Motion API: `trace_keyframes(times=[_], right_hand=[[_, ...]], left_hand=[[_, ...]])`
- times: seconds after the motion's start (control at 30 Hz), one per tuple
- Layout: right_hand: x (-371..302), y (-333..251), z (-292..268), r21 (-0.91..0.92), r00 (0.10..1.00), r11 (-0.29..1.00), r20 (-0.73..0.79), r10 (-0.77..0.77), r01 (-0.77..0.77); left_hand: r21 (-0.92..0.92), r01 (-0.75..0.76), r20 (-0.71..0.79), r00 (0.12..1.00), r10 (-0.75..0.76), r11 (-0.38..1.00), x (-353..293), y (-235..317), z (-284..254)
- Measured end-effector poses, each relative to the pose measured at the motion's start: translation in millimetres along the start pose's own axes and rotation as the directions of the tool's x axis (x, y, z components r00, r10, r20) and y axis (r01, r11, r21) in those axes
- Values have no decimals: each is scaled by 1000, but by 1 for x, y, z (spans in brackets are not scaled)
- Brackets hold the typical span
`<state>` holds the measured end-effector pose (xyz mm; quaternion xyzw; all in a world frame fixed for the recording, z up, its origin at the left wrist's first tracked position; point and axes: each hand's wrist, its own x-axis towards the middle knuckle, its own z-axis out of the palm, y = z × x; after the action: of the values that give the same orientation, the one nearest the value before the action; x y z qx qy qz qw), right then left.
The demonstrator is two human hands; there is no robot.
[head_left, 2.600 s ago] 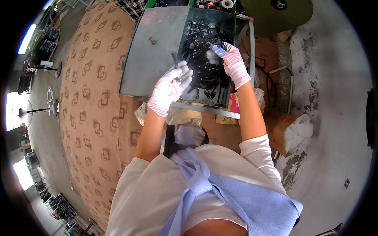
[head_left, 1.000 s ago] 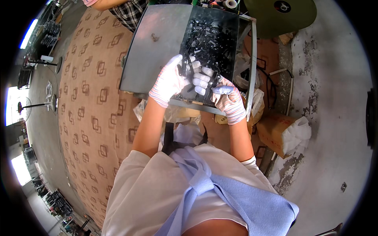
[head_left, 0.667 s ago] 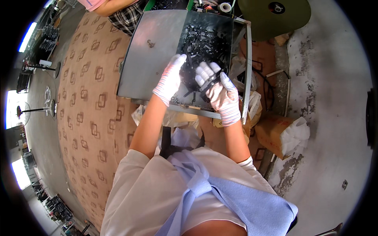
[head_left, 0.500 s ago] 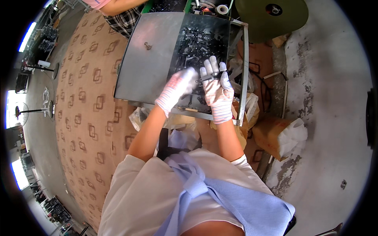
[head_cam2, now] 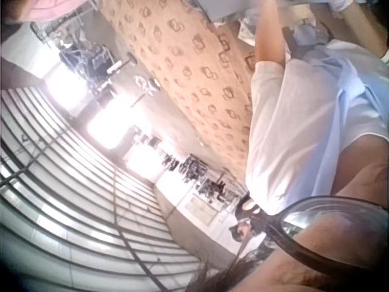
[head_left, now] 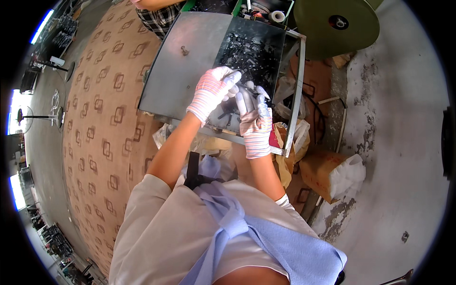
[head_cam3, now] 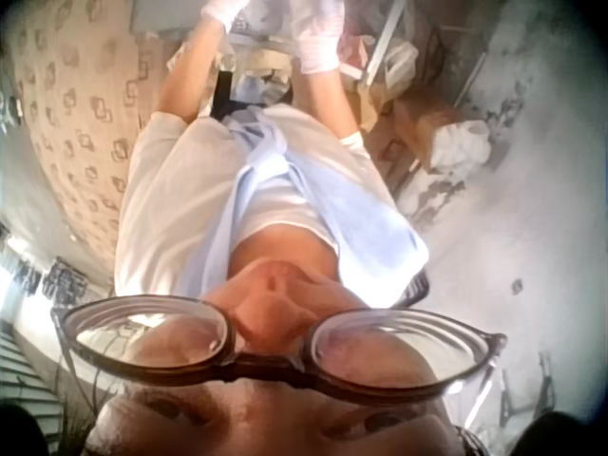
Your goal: The person cleans a metal tray filled with small black metal parts using a cloth and a spray bottle. They wipe the tray and the parts, then walk to a rack to pick up a bundle of black metal rods. The person places the rods into a large sack and continues to handle the parts.
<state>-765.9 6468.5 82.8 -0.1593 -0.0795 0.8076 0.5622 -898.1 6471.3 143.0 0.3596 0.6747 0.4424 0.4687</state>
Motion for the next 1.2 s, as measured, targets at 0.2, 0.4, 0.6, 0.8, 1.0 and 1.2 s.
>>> trace_keyframes(times=[0.2, 0.4, 0.6, 0.8, 1.0, 1.2], right_hand=[[4, 5, -14, 191, 981, 976, -143, 133, -105], [14, 13, -20, 264, 978, 957, -139, 158, -117], [45, 22, -33, 361, 954, 912, -147, 263, -195], [1, 20, -3, 153, 955, 962, -158, 250, -227], [-32, 11, 25, 99, 959, 963, 161, 232, -250], [-58, 57, 10, -914, 926, -338, 307, -218, 223]], left_hand=[[54, -15, 50, 999, 12, 998, 12, -16, 0], [27, -167, 47, 985, 166, 986, 19, -41, -5], [405, -357, -209, 860, 465, 842, 9, -58, -5], [257, -388, -138, 892, 431, 885, -49, -64, -32], [-31, -329, -113, 939, 324, 944, -103, -98, -99], [-109, -307, -132, 947, 293, 945, -143, -158, -200]])
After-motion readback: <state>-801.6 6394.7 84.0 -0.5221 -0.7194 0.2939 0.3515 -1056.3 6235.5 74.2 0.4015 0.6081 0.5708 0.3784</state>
